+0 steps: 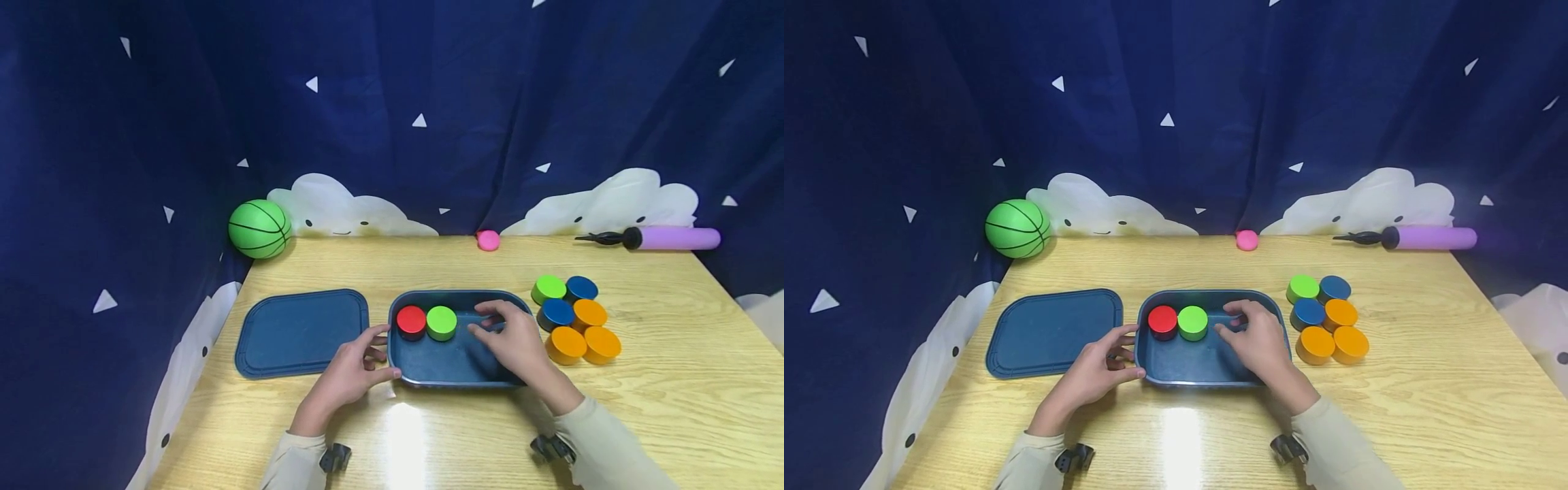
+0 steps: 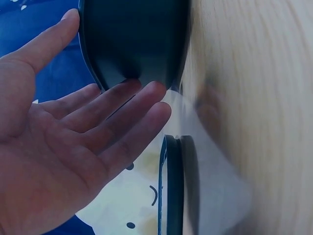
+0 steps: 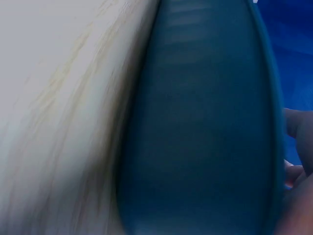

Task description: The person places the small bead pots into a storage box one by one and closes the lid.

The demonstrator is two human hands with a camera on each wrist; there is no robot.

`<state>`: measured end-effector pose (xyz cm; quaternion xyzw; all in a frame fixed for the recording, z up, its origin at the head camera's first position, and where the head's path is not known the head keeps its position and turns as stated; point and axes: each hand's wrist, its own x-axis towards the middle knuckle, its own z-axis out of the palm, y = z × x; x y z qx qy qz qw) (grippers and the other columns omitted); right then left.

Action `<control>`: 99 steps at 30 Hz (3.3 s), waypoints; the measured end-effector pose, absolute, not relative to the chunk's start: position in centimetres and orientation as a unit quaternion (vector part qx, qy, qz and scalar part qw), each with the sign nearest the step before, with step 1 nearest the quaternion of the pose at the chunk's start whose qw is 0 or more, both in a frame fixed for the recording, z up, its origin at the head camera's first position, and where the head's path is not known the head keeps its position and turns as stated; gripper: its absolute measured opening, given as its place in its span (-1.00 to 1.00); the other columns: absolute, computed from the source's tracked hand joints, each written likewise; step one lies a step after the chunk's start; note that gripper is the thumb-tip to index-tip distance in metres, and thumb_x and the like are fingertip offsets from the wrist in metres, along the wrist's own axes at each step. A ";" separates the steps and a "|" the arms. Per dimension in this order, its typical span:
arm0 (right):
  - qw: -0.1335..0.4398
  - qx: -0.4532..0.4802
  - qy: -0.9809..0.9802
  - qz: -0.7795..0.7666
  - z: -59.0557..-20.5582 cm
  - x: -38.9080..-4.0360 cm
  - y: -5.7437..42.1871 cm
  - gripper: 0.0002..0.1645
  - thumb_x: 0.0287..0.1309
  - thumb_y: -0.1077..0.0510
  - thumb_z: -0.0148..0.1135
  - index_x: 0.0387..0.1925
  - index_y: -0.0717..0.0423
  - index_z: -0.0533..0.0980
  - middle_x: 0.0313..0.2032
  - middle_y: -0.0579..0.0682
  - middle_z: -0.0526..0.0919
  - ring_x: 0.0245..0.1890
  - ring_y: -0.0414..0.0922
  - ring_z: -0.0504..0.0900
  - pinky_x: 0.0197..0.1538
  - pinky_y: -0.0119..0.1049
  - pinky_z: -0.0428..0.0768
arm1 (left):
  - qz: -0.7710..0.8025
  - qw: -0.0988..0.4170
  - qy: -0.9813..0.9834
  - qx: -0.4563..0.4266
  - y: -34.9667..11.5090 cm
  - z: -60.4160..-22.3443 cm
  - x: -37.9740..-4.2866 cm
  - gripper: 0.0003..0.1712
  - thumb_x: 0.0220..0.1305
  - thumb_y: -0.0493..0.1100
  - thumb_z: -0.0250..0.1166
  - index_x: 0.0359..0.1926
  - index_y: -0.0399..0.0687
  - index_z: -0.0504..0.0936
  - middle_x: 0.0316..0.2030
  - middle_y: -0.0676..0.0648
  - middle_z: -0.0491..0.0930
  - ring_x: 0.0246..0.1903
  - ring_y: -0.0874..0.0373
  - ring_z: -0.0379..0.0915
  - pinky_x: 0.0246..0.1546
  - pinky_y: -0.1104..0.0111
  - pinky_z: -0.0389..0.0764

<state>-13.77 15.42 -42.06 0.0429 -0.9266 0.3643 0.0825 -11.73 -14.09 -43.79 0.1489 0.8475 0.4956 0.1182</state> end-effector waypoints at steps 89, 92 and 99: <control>0.057 -0.124 -0.940 0.312 -44.9 -8.2 26.9 -0.02 0.14 -0.14 0.48 0.30 0.50 0.35 0.06 0.47 0.62 -0.01 0.32 0.67 0.03 0.20 0.64 | 0.499 0.106 0.845 0.161 -14.2 -44.0 -11.8 -0.13 0.15 -0.13 0.53 0.43 -0.11 0.35 0.15 -0.22 0.64 -0.02 -0.04 0.64 0.01 0.10 0.71; 0.051 -0.131 -0.941 0.308 -44.9 -8.5 26.7 -0.01 0.15 -0.17 0.46 0.31 0.49 0.33 0.07 0.48 0.61 0.00 0.33 0.66 0.03 0.20 0.62 | 0.500 0.105 0.844 0.163 -14.2 -44.0 -11.8 -0.13 0.15 -0.14 0.53 0.43 -0.12 0.35 0.15 -0.23 0.64 -0.02 -0.06 0.65 0.01 0.09 0.71; 0.061 -0.131 -0.942 0.304 -45.1 -8.8 26.5 -0.05 0.19 -0.17 0.42 0.31 0.47 0.34 0.03 0.44 0.64 -0.07 0.27 0.66 -0.08 0.07 0.60 | 0.495 0.102 0.848 0.162 -14.2 -44.1 -11.8 -0.15 0.14 -0.12 0.54 0.42 -0.11 0.37 0.14 -0.26 0.63 -0.03 -0.11 0.65 0.00 0.09 0.71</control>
